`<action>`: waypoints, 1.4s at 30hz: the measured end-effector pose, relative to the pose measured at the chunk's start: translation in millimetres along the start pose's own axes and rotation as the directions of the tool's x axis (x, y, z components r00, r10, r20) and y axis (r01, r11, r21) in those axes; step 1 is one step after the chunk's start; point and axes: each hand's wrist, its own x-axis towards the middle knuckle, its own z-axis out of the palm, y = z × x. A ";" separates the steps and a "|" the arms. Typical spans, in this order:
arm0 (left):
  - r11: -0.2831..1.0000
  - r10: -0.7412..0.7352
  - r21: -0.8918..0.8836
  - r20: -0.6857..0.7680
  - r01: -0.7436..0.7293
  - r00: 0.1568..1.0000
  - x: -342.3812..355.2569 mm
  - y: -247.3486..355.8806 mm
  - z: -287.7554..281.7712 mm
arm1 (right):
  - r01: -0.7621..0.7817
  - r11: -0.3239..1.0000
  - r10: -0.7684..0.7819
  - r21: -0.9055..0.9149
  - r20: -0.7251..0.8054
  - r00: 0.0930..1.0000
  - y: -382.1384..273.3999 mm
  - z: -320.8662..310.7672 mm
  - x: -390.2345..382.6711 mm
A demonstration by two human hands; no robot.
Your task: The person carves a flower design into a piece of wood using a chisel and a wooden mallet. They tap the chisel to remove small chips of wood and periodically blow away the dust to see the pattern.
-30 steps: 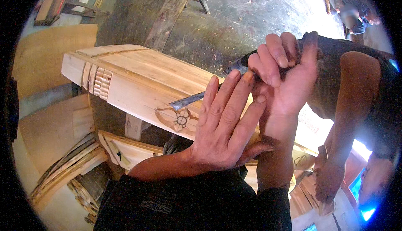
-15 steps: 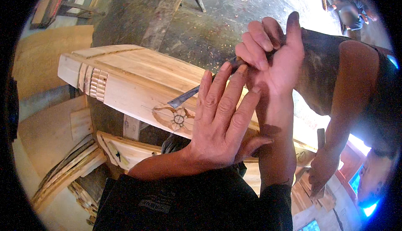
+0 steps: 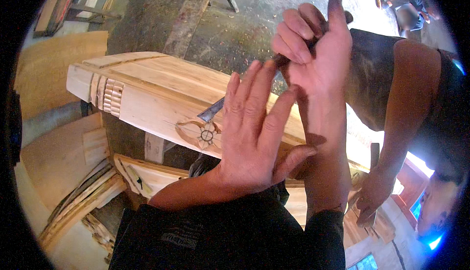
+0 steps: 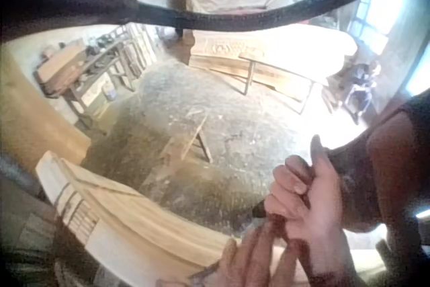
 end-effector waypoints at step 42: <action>0.991 -0.060 -0.119 -0.014 0.058 0.998 2.1 -6.6 -4.4 | 0.015 0.998 -0.030 -0.058 -0.258 0.966 13.9 16.9 21.3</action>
